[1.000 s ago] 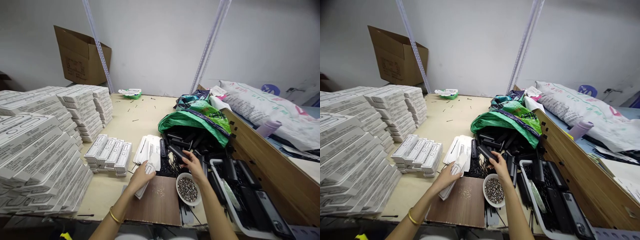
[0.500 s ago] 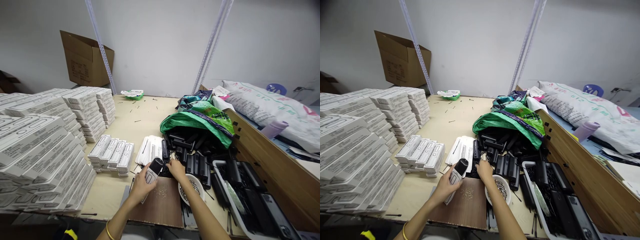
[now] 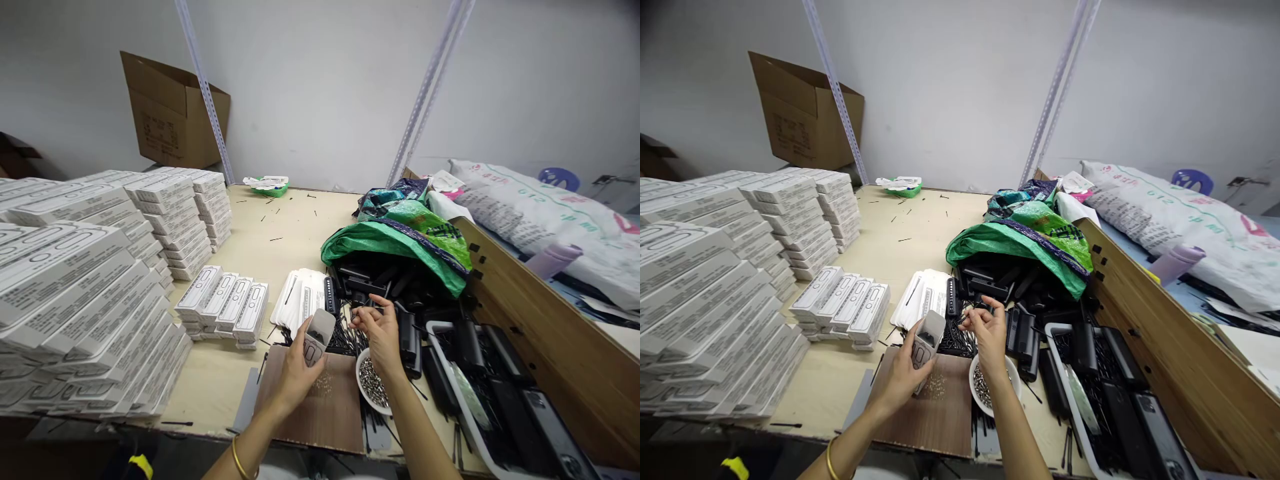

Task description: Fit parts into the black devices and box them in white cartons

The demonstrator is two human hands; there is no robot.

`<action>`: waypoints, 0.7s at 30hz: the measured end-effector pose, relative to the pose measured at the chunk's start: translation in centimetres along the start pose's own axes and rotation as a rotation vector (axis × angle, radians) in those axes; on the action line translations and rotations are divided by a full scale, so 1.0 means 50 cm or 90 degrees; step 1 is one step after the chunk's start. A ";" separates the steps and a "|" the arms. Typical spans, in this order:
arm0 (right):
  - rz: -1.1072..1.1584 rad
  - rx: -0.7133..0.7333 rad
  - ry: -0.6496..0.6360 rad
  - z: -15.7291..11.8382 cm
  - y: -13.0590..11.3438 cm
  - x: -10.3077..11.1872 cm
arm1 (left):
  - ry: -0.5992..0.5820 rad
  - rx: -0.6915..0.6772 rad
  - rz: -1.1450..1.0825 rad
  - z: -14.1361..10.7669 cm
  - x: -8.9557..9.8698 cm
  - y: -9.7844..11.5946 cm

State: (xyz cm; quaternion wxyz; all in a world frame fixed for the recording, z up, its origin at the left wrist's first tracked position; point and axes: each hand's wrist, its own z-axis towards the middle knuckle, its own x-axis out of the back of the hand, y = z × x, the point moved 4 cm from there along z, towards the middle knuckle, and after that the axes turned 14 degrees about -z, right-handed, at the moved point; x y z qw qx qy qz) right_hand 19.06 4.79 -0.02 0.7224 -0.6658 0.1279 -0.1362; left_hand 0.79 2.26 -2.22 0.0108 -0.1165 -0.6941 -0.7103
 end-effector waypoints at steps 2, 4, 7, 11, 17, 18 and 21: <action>0.050 0.027 -0.001 -0.025 -0.038 -0.004 | -0.006 -0.008 0.000 -0.001 -0.006 0.000; -0.037 0.075 -0.004 -0.048 -0.061 -0.014 | -0.022 -0.029 -0.001 -0.002 -0.013 0.003; -0.265 0.186 -0.080 -0.073 -0.074 -0.036 | -0.031 -0.052 0.004 -0.004 -0.020 0.008; -0.364 0.232 -0.170 -0.083 -0.064 -0.043 | -0.022 -0.076 0.003 -0.007 -0.020 0.015; -0.218 0.064 -0.109 -0.059 0.002 -0.048 | -0.013 -0.056 0.003 -0.015 -0.019 0.021; -0.183 0.039 -0.127 -0.060 0.016 -0.058 | -0.018 -0.054 0.005 -0.016 -0.020 0.022; -0.170 0.043 -0.095 -0.076 0.035 -0.081 | -0.041 -0.056 -0.017 -0.014 -0.023 0.026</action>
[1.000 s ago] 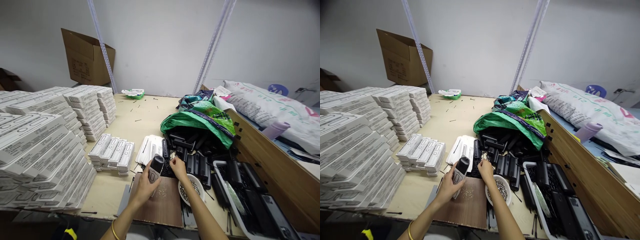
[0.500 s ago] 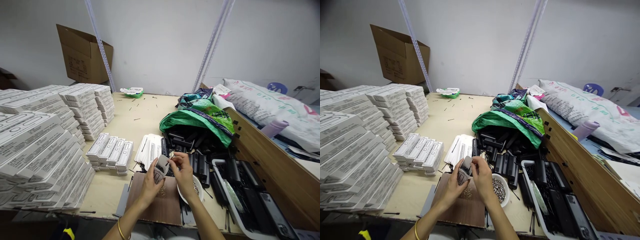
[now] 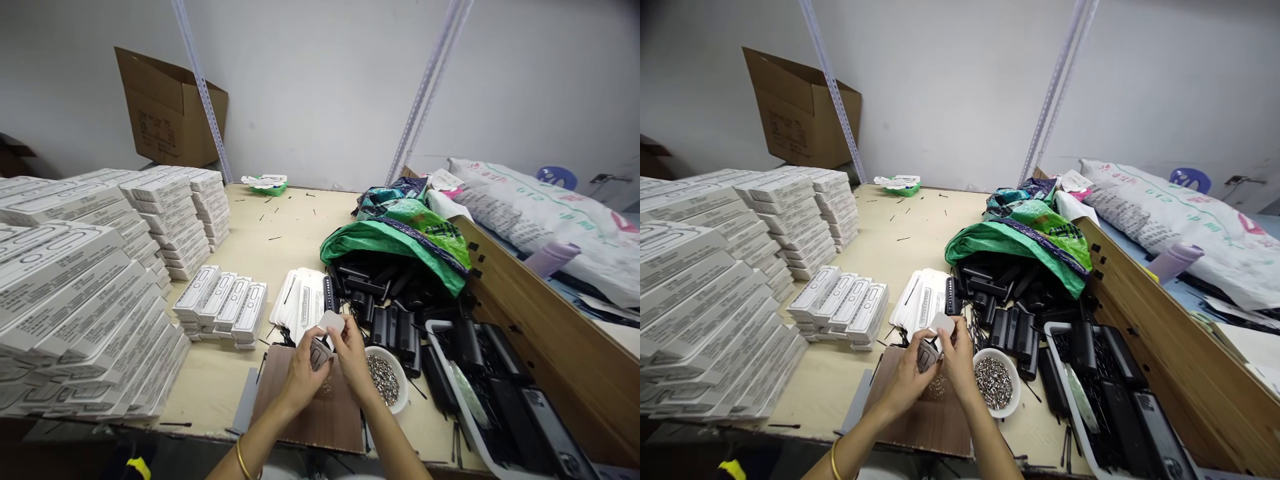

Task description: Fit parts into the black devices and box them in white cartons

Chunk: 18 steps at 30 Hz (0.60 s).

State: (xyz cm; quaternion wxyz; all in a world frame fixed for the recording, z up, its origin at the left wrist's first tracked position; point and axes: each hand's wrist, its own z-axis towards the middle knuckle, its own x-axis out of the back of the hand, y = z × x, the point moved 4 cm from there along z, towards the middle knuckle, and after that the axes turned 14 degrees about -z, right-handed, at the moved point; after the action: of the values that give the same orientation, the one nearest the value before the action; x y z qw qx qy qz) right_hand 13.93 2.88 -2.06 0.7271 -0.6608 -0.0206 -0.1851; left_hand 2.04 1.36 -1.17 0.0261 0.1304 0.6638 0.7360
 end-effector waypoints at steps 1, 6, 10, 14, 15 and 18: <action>-0.027 0.026 0.032 -0.009 -0.004 -0.006 | -0.002 0.007 -0.025 0.002 0.000 -0.001; -0.146 0.193 0.070 -0.046 -0.042 -0.022 | 0.005 0.074 -0.199 0.013 0.000 -0.004; -0.177 0.169 0.100 -0.035 -0.035 -0.012 | 0.019 0.065 -0.201 0.018 0.005 0.008; -0.238 0.349 0.105 -0.045 -0.023 -0.017 | -0.003 0.064 -0.218 0.012 0.000 0.000; -0.248 0.383 0.104 -0.050 -0.018 -0.019 | -0.004 0.062 -0.214 0.009 -0.003 -0.005; -0.244 0.369 0.073 -0.056 0.000 -0.016 | 0.027 0.052 -0.148 0.011 0.002 -0.012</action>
State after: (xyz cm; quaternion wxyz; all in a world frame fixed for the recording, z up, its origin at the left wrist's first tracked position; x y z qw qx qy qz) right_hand 12.59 0.37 -2.63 0.8365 -0.3992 -0.1551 -0.3418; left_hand 1.97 2.00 -1.67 0.0919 0.0374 0.7045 0.7028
